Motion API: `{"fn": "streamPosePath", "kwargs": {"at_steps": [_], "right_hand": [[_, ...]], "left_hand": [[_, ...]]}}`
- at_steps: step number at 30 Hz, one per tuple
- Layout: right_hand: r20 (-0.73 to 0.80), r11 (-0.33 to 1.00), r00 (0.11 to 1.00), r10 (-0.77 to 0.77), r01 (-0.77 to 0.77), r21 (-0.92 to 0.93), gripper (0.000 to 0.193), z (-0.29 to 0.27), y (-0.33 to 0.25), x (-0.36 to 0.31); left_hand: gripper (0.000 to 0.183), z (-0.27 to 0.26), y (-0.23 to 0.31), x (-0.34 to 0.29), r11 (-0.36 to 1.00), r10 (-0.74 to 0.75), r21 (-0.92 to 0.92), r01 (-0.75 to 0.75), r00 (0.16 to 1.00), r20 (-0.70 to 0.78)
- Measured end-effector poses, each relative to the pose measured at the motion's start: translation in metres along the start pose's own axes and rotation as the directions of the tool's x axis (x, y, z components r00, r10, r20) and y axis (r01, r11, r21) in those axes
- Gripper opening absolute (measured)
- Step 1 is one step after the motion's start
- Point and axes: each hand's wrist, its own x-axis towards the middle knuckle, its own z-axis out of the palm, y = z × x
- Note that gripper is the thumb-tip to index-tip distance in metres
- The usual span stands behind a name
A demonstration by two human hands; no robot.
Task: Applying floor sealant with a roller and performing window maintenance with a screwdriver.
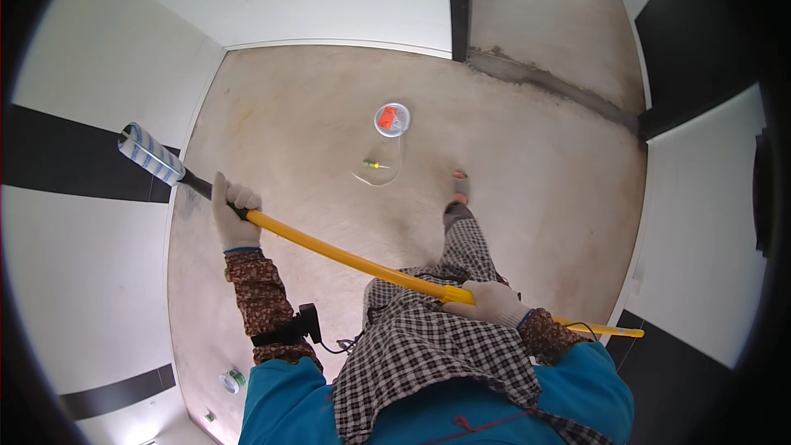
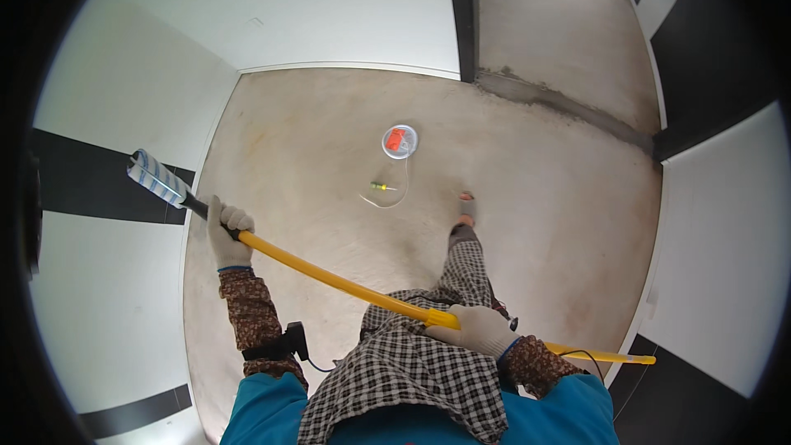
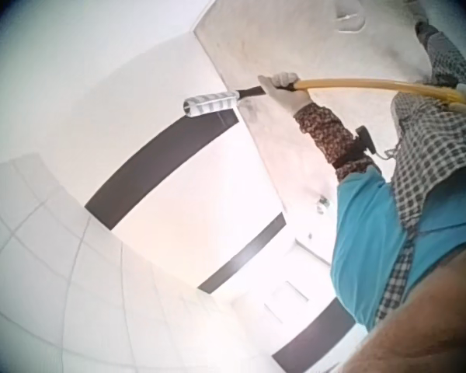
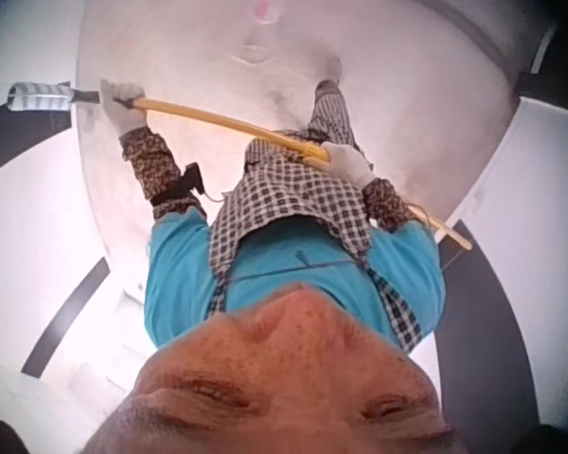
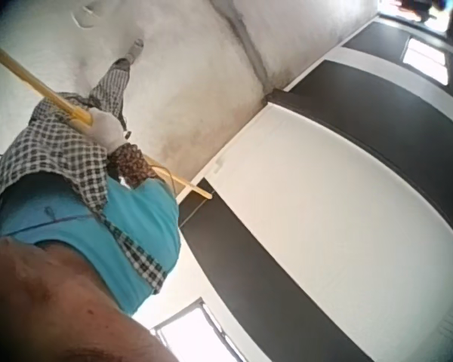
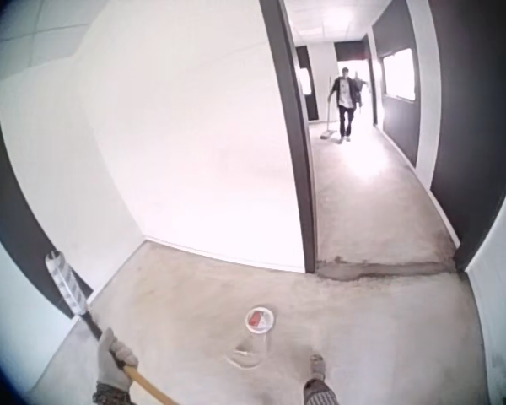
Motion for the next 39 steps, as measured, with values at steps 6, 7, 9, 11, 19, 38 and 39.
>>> {"fn": "streamPosePath", "kwargs": {"at_steps": [6,7,9,11,19,38,39], "right_hand": [[0.013,0.999,1.0,-0.002,0.002,-0.052,0.067,0.027,-0.054,0.019],[0.028,0.998,0.999,-0.016,0.018,-0.065,0.067,0.038,-0.062,0.019],[0.021,0.998,1.0,0.006,-0.005,-0.066,0.069,0.06,-0.076,0.017],[0.016,0.996,1.0,0.003,-0.001,-0.092,0.07,0.095,-0.069,0.029],[0.145,0.995,0.988,-0.047,0.033,0.099,0.053,0.139,-0.115,0.071],[-0.347,0.379,0.743,-0.572,-0.136,-0.916,0.028,0.417,-0.69,-0.151],[-0.314,0.292,0.723,-0.615,-0.161,-0.943,0.028,0.424,-0.703,-0.154]], "left_hand": [[0.04,-0.041,0.057,0.022,0.999,-0.042,-0.029,0.042,0.999,0.002],[0.041,-0.052,0.066,0.022,0.996,-0.059,-0.063,0.061,0.998,0.023],[0.041,-0.074,0.082,0.025,0.992,-0.091,-0.086,0.095,0.995,0.041],[0.039,-0.085,0.095,0.024,0.993,-0.085,-0.086,0.086,0.996,0.02],[0.039,-0.154,0.132,0.055,0.937,-0.081,-0.302,0.177,0.95,0.303],[0.04,-0.597,0.45,-0.144,0.914,-0.277,-0.354,0.196,0.941,-0.193],[0.044,-0.617,0.445,-0.147,0.932,-0.307,-0.234,0.276,0.945,-0.109]]}}
